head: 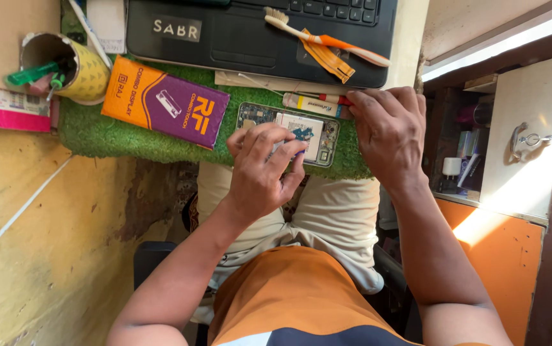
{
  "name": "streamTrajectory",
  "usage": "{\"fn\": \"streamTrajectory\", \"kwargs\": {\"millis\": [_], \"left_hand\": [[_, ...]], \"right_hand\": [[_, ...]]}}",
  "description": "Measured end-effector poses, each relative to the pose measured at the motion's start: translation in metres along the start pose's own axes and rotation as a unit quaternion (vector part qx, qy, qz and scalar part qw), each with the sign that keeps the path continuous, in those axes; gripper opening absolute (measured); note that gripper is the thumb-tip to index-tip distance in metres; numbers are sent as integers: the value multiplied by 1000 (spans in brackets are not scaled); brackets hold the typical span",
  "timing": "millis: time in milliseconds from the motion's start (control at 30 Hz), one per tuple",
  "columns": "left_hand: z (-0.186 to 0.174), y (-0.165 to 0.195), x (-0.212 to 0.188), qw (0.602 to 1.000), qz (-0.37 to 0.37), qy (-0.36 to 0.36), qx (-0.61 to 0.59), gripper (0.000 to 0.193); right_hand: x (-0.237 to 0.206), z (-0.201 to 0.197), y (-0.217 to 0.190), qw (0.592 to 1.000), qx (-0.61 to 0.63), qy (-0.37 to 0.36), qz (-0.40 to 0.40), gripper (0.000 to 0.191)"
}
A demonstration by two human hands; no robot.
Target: The person repairs a disassembled mobile phone on a workbench. They hold and reposition a small blue circuit board, brush the phone's motherboard with a toothbrush, apply paste from a tube onto the board, press components into place, then hold the phone and tighten screws with a screwdriver.
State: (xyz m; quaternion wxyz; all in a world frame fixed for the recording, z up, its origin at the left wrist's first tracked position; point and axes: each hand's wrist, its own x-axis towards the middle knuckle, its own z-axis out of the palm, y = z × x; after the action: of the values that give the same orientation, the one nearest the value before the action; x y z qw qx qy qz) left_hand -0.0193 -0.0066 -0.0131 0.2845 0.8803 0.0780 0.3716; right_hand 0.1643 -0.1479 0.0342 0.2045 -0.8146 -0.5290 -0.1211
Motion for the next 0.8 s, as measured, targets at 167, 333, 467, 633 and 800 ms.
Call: {"fn": "streamTrajectory", "kwargs": {"millis": [167, 333, 467, 633, 800], "left_hand": [[-3, 1, 1, 1000, -6, -5, -27, 20], [-26, 48, 27, 912, -162, -69, -369, 13], [-72, 115, 58, 477, -273, -52, -834, 41], [-87, 167, 109, 257, -265, -55, -928, 39], [-81, 186, 118, 244, -274, -53, -929, 36]], "right_hand": [[0, 4, 0, 1000, 3, 12, -8, 20], [-6, 9, 3, 1000, 9, 16, -3, 21], [-7, 11, 3, 999, 24, 23, -6, 19], [1, 5, 1, 999, 17, 27, -18, 25], [-1, 7, -4, 999, 31, 25, -2, 28]]}}
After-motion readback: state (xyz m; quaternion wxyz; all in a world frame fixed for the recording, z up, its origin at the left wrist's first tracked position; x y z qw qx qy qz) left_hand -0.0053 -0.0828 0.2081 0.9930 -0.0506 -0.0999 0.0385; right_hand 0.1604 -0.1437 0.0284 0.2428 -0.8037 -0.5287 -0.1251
